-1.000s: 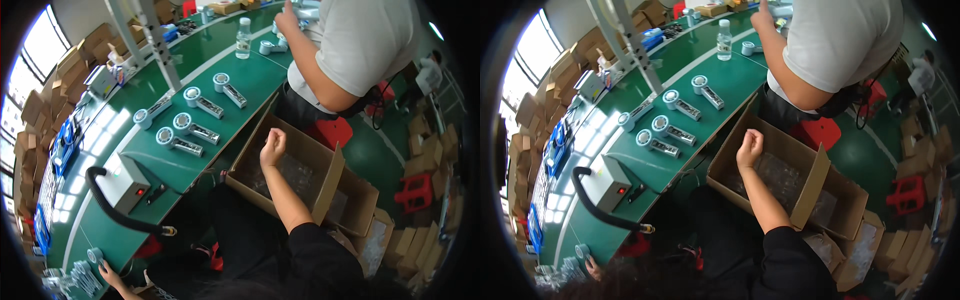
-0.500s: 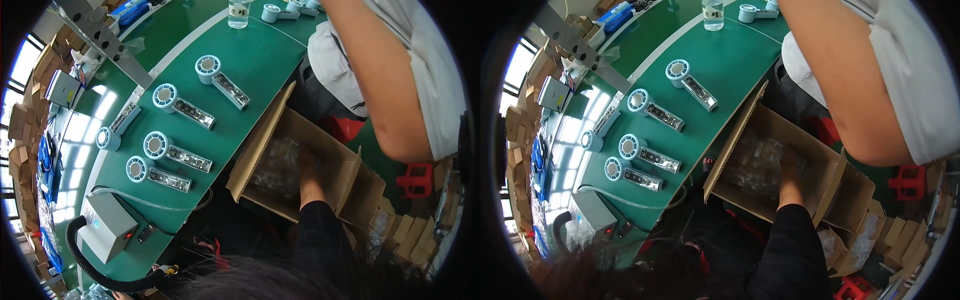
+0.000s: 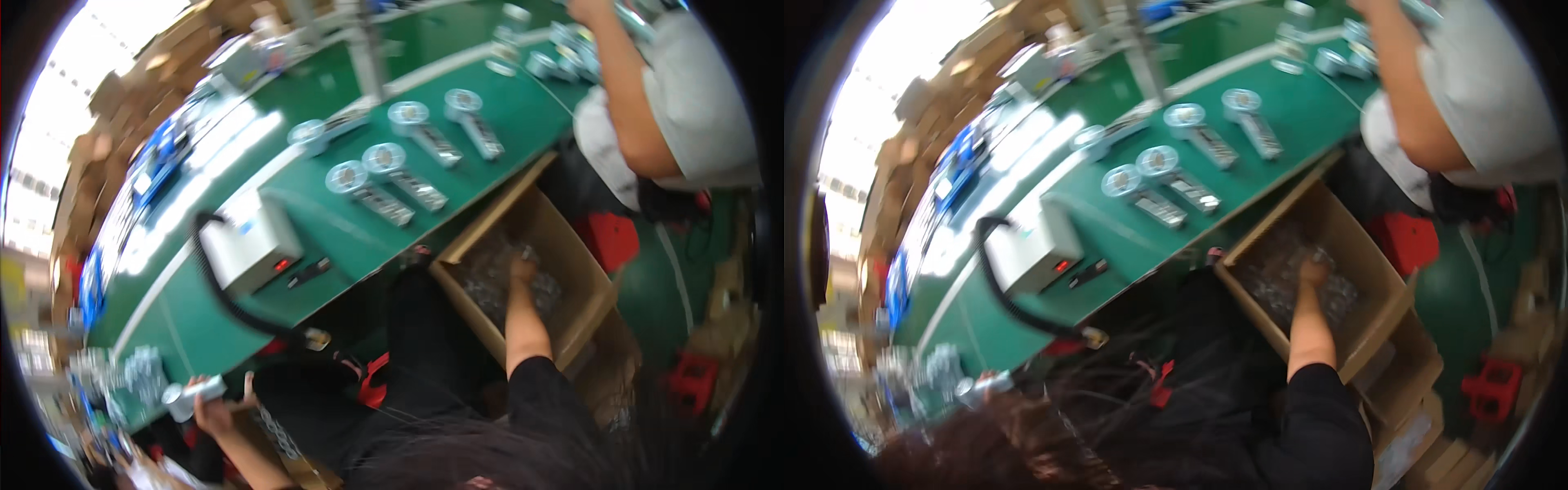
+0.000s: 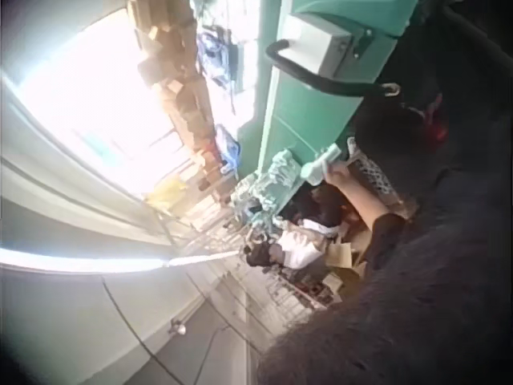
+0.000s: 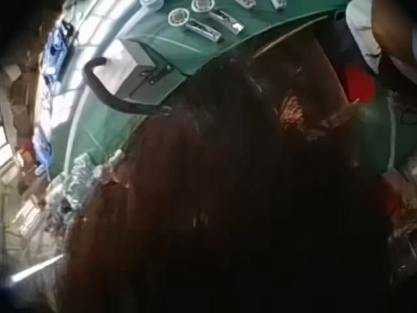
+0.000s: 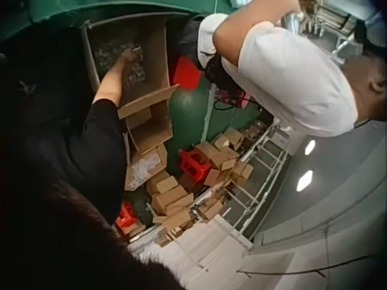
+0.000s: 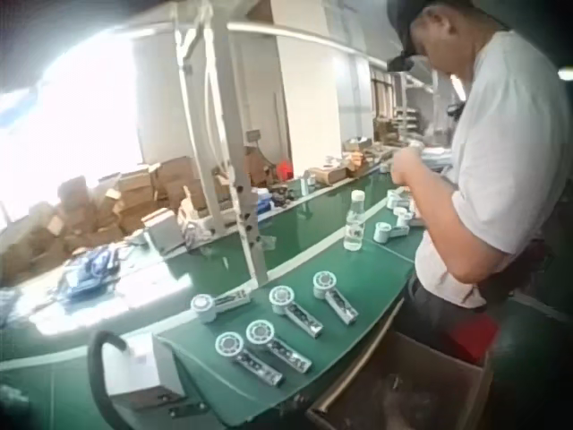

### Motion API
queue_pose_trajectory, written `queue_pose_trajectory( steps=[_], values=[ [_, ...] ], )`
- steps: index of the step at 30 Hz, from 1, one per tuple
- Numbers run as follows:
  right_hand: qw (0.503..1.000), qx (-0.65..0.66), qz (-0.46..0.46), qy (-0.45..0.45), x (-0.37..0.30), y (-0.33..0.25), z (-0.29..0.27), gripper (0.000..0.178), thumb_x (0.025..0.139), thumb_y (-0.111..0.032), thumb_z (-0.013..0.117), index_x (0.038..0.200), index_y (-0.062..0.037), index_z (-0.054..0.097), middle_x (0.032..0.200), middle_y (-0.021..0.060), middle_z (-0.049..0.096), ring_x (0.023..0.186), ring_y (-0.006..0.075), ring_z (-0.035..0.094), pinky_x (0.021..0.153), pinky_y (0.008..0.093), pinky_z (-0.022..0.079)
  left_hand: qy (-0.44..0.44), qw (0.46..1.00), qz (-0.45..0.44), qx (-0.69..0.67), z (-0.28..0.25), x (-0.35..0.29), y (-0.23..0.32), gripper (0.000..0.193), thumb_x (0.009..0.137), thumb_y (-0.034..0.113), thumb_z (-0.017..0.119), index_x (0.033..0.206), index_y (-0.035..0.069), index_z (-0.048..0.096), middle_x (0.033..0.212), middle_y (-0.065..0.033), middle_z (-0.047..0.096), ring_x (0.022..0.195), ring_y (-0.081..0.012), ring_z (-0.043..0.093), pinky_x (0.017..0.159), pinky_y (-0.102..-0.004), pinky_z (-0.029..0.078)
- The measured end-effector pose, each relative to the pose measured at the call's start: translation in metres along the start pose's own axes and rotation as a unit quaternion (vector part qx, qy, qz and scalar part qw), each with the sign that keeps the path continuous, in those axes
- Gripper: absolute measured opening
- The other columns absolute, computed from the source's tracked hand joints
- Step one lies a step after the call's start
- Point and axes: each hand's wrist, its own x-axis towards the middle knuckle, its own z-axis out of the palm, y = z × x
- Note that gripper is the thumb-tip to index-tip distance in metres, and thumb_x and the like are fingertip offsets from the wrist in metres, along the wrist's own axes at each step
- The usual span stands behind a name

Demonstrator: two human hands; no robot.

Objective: Assembling and packaging handheld electronic devices on a production line.

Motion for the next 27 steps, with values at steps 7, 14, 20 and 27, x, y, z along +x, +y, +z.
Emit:
queue_pose_trajectory(
  steps=[7, 14, 20, 27],
  values=[
    [0.979, 0.047, 0.008, -0.2, -0.064, -0.022, -0.037, 0.023, 0.094, -0.015, 0.058, 0.113, -0.002, 0.055, 0.087, 0.0078, 0.064, 0.069, 0.0146, 0.061, 0.064, 0.0234, 0.05, -0.053, 0.982, -0.118, -0.138, 0.093, -0.09, -0.102, 0.065, 0.081, 0.005, 0.06, 0.143, 0.005, 0.045, 0.11, -0.0213, 0.066, 0.063, -0.0179, 0.051, 0.056, -0.0304, 0.045],
    [0.889, 0.027, -0.061, -0.452, -0.212, -0.067, -0.12, 0.018, 0.096, -0.01, 0.057, 0.113, -0.0073, 0.052, 0.087, 0.0054, 0.061, 0.067, 0.0111, 0.057, 0.065, 0.0219, 0.048, -0.179, 0.882, -0.336, -0.279, 0.136, -0.088, -0.21, 0.083, 0.078, -0.008, 0.056, 0.153, 0.018, 0.033, 0.134, -0.0213, 0.06, 0.075, -0.0164, 0.062, 0.062, -0.0291, 0.054],
    [0.861, 0.026, 0.104, -0.498, -0.239, -0.064, -0.132, 0.02, 0.096, -0.011, 0.058, 0.115, -0.0095, 0.051, 0.091, 0.0046, 0.061, 0.068, 0.0097, 0.058, 0.064, 0.0204, 0.048, -0.171, 0.811, -0.416, -0.375, 0.148, -0.058, -0.289, 0.074, 0.082, -0.001, 0.06, 0.15, 0.018, 0.039, 0.123, -0.0169, 0.062, 0.074, -0.0158, 0.061, 0.063, -0.0295, 0.054],
    [0.832, -0.046, 0.106, -0.542, -0.254, -0.059, -0.137, 0.021, 0.099, -0.014, 0.059, 0.117, -0.0088, 0.052, 0.092, 0.0048, 0.062, 0.068, 0.0099, 0.06, 0.061, 0.0205, 0.048, -0.174, 0.95, -0.074, 0.246, 0.182, -0.071, -0.228, 0.061, 0.086, 0.014, 0.068, 0.143, 0.016, 0.047, 0.122, -0.0132, 0.057, 0.081, -0.0282, 0.065, 0.072, -0.0378, 0.056]
  ],
)
